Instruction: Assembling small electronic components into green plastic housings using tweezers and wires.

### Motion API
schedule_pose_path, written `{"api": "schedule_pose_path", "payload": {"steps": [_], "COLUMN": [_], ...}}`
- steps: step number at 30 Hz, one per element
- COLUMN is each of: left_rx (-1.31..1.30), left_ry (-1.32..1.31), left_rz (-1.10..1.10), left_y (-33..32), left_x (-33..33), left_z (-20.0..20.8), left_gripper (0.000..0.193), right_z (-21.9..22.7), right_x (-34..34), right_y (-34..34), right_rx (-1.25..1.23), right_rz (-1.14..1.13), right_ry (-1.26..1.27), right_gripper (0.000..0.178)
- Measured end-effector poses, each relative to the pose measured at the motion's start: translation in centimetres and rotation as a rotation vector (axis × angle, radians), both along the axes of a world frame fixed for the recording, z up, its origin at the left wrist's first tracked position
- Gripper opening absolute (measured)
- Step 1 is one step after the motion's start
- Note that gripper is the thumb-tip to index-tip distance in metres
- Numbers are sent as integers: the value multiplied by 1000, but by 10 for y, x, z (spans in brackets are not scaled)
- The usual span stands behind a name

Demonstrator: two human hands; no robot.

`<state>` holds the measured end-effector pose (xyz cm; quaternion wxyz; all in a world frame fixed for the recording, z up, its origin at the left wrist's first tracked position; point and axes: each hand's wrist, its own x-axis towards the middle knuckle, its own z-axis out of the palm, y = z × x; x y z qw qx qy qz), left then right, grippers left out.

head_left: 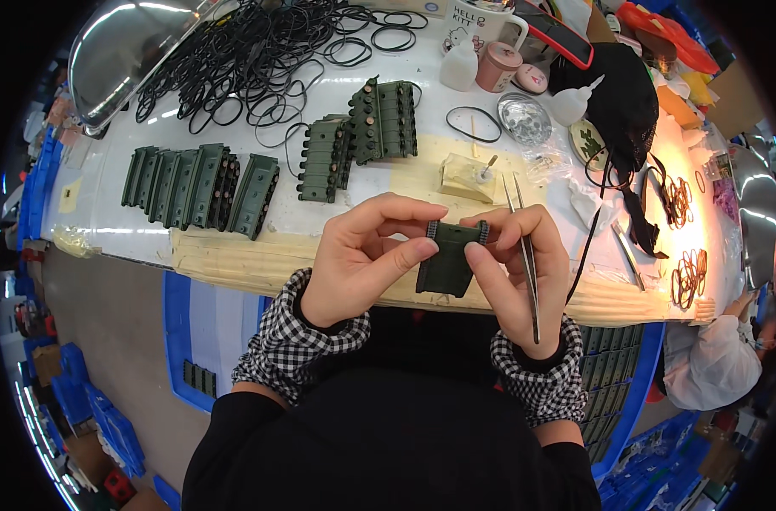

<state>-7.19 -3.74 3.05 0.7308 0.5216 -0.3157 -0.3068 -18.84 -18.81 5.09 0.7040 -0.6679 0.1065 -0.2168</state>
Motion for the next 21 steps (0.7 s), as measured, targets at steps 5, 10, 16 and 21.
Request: {"api": "schedule_pose_path", "payload": {"steps": [5, 10, 16, 21], "left_rx": [-5, -1, -30, 6], "left_ry": [8, 89, 139, 66], "left_rz": [-37, -7, -48, 11], "left_y": [2, -2, 0, 0], "left_x": [1, -3, -1, -6], "left_z": [-5, -4, 0, 0], "left_gripper": [31, 27, 25, 22], "right_z": [-5, -3, -3, -5], "right_x": [4, 3, 3, 1], "right_y": [0, -1, -2, -3], "right_rx": [-99, -3, 145, 145], "right_rz": [8, -11, 6, 29], "right_ry": [-34, 6, 9, -6], "right_gripper": [26, 27, 27, 26]}}
